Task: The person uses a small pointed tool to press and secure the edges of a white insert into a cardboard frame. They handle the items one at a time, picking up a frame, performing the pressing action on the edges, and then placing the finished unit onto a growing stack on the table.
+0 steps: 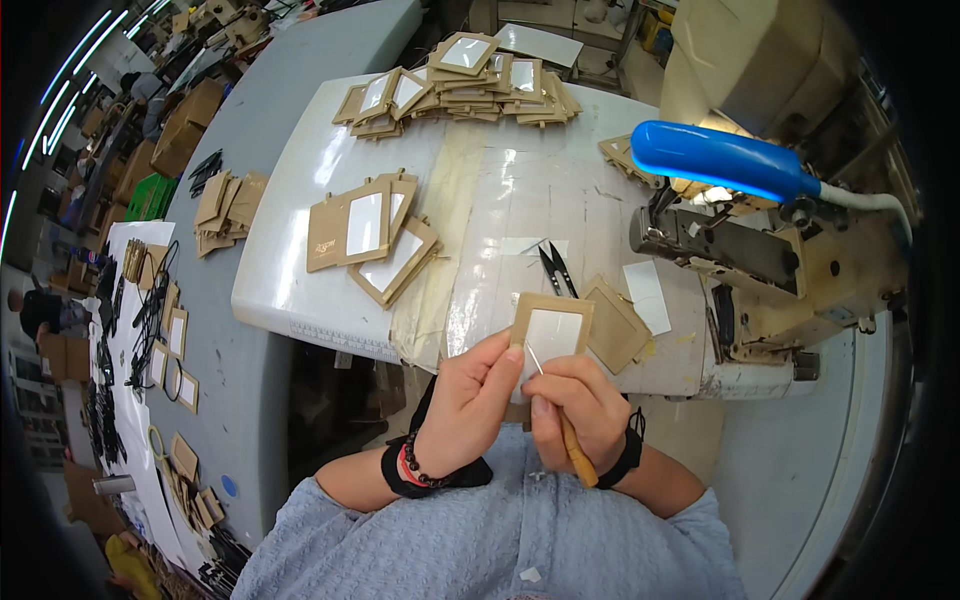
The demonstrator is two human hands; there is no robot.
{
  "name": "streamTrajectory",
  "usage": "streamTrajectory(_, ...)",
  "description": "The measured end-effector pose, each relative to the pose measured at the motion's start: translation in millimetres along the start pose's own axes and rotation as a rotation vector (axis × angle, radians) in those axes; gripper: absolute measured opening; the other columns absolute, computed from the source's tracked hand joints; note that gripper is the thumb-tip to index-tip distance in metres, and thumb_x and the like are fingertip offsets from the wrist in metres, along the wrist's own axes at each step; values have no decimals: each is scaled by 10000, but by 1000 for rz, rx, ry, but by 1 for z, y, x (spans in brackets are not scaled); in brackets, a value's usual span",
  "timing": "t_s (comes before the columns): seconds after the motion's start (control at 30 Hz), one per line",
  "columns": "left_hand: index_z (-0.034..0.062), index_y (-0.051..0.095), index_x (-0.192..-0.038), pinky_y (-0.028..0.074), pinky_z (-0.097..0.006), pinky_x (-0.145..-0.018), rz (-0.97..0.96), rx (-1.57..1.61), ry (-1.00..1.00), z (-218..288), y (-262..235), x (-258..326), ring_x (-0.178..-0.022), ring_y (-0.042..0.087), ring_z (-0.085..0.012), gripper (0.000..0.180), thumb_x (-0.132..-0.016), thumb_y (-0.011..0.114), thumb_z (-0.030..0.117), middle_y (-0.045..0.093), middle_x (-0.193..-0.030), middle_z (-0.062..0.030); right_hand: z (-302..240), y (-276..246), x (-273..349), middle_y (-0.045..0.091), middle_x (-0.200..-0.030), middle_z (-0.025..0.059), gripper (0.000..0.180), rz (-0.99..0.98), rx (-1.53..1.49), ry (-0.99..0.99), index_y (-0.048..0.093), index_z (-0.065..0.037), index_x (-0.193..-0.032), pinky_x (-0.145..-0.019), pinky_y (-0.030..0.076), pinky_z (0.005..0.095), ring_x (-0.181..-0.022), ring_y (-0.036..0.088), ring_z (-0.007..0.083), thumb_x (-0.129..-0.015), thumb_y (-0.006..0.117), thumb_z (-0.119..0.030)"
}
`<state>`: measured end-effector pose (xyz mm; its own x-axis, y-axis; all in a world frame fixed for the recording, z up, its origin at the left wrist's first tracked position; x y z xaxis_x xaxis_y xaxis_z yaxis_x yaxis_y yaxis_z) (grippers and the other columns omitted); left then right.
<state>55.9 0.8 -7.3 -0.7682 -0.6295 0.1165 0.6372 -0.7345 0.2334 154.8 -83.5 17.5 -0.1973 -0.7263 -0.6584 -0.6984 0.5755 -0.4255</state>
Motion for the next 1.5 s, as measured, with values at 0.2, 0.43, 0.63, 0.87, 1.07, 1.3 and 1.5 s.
streamTrajectory(0.2, -59, 514, -1242, 460, -216, -809, -11, 14, 3, 2, 1, 1, -927, 539, -64, 326, -1014, 388, 137, 624, -1022, -49, 1, 1, 0, 572, -834, 139, 177, 0, 15, -9, 599, 26, -884, -543, 523, 283, -620, 614, 228, -712, 599, 69)
streamTrajectory(0.43, -46, 516, -1251, 465, -216, -732, 42, -47, 32, 0, 3, 1, -835, 535, -53, 324, -1007, 395, 130, 627, -936, -39, 2, -3, -3, 573, -834, 141, 129, -13, -76, 60, 597, 37, -879, -535, 507, 284, -604, 600, 206, -764, 550, 68)
streamTrajectory(0.63, -22, 547, -1228, 434, -222, -611, 54, -274, 131, -2, -3, 2, -702, 494, -38, 304, -983, 430, 117, 590, -755, -32, 38, -1, 10, 567, -851, 153, 193, 38, -1266, 795, 574, 72, -862, -456, 412, 252, -539, 545, 160, -872, 430, -56)
streamTrajectory(0.87, -42, 564, -1188, 453, -204, -707, 13, -210, 23, 0, -8, -1, -809, 542, -48, 308, -1001, 398, 137, 632, -924, -26, 40, 8, 7, 558, -879, 146, 222, 49, -1177, 679, 547, 56, -894, -459, 410, 230, -578, 571, 151, -918, 402, -110)
streamTrajectory(1.07, -39, 594, -1113, 436, -200, -663, 52, -123, 5, -3, -10, -2, -771, 509, -30, 283, -999, 417, 149, 609, -852, 0, 22, -5, 4, 598, -805, 62, 190, 119, -243, 237, 577, -8, -916, -505, 436, 214, -564, 523, 91, -757, 682, -3)
streamTrajectory(1.3, -68, 584, -1153, 465, -201, -705, 37, -9, -70, -1, -9, 2, -805, 576, -56, 308, -985, 430, 138, 657, -940, -45, 24, -22, 2, 566, -737, 54, 162, 78, -97, 95, 645, -40, -823, -461, 402, 228, -529, 495, 105, -699, 749, -37)
streamTrajectory(1.5, -71, 602, -1133, 467, -202, -699, -14, -18, -90, -1, -11, 1, -806, 580, -57, 307, -983, 435, 137, 664, -929, -49, 25, -23, 5, 549, -725, -14, 206, 47, 42, -61, 671, -83, -856, -554, 335, 255, -538, 481, 100, -682, 780, -63)
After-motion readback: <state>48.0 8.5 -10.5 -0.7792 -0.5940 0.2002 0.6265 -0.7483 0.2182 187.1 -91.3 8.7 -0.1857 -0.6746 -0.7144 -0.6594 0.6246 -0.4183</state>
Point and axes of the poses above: each hand's wrist, its own x-axis away from the middle knuckle, its own y-axis out of the palm, z = x × y, the point moved 4 cm from there along -x, towards the middle knuckle
